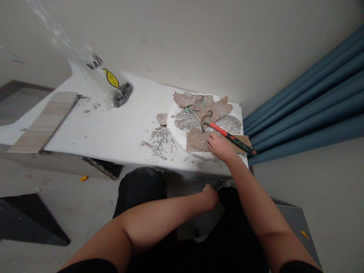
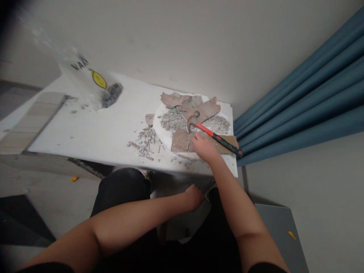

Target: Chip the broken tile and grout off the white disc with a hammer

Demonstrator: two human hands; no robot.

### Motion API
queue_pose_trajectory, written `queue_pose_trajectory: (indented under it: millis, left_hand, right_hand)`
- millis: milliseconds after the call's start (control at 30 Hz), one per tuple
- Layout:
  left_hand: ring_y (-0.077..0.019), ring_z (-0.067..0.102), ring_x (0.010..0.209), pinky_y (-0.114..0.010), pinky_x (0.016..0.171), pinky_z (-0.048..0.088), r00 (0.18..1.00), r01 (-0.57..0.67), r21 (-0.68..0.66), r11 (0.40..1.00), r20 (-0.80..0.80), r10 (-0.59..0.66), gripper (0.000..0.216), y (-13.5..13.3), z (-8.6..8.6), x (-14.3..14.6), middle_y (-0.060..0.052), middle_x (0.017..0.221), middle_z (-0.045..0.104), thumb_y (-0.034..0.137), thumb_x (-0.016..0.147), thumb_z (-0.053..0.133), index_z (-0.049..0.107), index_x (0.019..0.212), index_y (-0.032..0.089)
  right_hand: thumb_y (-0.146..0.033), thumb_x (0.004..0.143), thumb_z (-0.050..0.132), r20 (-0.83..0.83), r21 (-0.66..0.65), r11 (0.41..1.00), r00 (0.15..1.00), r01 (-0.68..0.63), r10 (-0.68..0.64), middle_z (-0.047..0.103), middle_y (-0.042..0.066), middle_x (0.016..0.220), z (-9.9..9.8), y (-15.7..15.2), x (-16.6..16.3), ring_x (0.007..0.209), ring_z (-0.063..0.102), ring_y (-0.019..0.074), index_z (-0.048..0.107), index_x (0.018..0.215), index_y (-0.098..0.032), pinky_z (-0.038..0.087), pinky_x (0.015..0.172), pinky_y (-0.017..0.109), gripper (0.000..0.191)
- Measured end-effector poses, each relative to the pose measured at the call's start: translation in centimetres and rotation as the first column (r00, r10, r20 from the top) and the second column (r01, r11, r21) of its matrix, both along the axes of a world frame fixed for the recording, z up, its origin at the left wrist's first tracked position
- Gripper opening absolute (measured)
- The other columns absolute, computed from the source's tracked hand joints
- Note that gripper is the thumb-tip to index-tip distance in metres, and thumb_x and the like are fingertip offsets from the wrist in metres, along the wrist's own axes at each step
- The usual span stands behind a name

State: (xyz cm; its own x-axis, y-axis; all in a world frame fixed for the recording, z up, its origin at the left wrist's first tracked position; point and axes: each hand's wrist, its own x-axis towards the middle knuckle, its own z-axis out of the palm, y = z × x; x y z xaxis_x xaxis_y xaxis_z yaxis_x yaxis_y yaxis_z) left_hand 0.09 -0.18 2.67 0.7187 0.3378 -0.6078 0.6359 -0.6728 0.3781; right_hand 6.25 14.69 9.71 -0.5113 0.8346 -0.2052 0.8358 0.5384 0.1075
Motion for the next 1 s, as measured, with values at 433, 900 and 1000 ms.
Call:
queue_pose_trajectory:
  millis: [433, 900, 1000]
  left_hand:
    - [-0.0374, 0.069, 0.118, -0.049, 0.098, 0.053, 1.0, -0.004, 0.0, 1.0, 0.022, 0.004, 0.032, -0.12, 0.01, -0.09, -0.022, 0.121, 0.074, 0.018, 0.083, 0.077, 0.079, 0.114, 0.016]
    - [-0.0374, 0.068, 0.119, -0.05, 0.099, 0.052, 1.0, 0.022, -0.014, 1.0, -0.013, -0.022, 0.034, -0.1, 0.24, -0.04, -0.022, 0.122, 0.074, 0.018, 0.083, 0.077, 0.078, 0.117, 0.015]
    - [-0.0366, 0.069, 0.119, -0.049, 0.099, 0.053, 1.0, 0.005, -0.015, 1.0, -0.01, -0.005, 0.031, -0.06, 0.19, 0.01, -0.022, 0.123, 0.074, 0.017, 0.085, 0.075, 0.078, 0.116, 0.015]
  right_hand:
    - [-0.03, 0.108, 0.035, 0.018, 0.033, 0.998, 0.998, 0.057, -0.058, 0.059, 0.018, 0.131, -0.08, -0.08, -0.55, 0.096, 0.066, 0.0244, 0.065, 0.119, -0.012, 0.049, 0.081, 0.033, 0.037]
    - [-0.031, 0.108, 0.036, -0.048, 0.043, 0.993, 0.993, 0.106, -0.104, 0.062, 0.017, 0.129, 0.25, -0.23, -0.76, 0.099, 0.066, 0.0259, 0.068, 0.118, -0.012, 0.05, 0.081, 0.033, 0.038]
    - [-0.027, 0.106, 0.039, -0.166, 0.085, 0.98, 0.973, 0.177, -0.162, 0.064, 0.017, 0.125, 0.32, -0.1, 0.06, 0.105, 0.065, 0.0265, 0.069, 0.114, -0.012, 0.05, 0.086, 0.033, 0.034]
